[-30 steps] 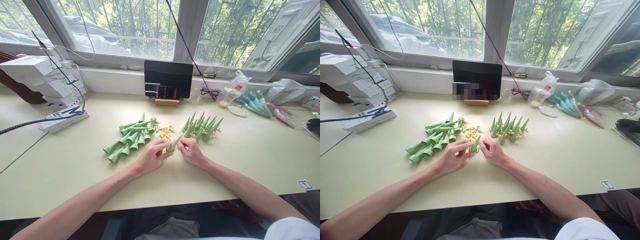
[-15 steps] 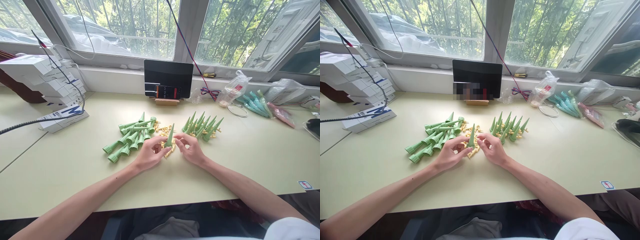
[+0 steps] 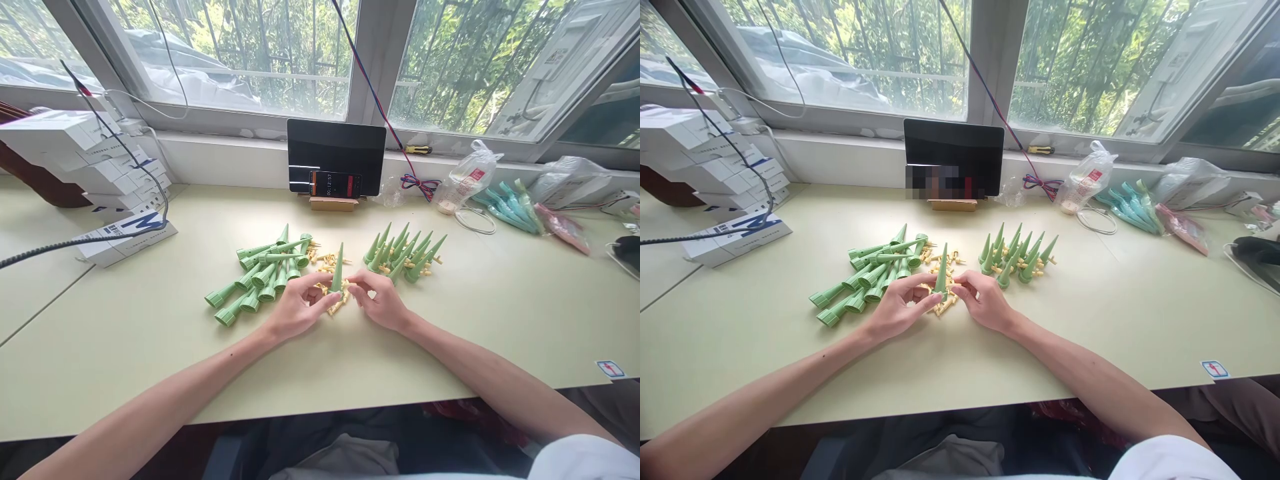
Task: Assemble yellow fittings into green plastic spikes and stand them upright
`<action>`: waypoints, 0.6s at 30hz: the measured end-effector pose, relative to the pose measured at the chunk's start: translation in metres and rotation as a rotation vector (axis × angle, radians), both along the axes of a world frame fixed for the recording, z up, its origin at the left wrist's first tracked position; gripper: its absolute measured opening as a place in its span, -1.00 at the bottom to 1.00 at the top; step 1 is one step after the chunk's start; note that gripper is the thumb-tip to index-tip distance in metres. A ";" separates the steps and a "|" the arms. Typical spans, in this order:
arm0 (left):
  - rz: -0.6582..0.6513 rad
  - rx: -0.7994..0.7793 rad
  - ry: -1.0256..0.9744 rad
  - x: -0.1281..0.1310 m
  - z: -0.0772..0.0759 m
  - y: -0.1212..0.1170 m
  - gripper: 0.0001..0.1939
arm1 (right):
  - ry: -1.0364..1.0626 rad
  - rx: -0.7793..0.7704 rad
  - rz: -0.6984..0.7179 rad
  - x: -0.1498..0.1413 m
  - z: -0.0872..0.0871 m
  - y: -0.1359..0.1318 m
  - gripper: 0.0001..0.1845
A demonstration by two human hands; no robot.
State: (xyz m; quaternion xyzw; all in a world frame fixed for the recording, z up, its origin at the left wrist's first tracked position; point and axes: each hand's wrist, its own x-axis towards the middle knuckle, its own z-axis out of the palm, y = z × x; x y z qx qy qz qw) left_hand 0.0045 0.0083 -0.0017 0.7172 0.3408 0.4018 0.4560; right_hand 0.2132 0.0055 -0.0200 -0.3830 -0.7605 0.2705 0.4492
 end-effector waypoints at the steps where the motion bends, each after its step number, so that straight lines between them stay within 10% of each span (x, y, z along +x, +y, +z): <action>1: 0.000 0.004 0.001 0.000 0.000 0.000 -0.67 | -0.012 -0.001 0.000 0.000 0.001 0.000 -0.75; 18: 0.041 0.168 -0.004 0.001 -0.008 0.004 -0.70 | -0.008 -0.079 0.034 0.001 -0.001 -0.001 -0.50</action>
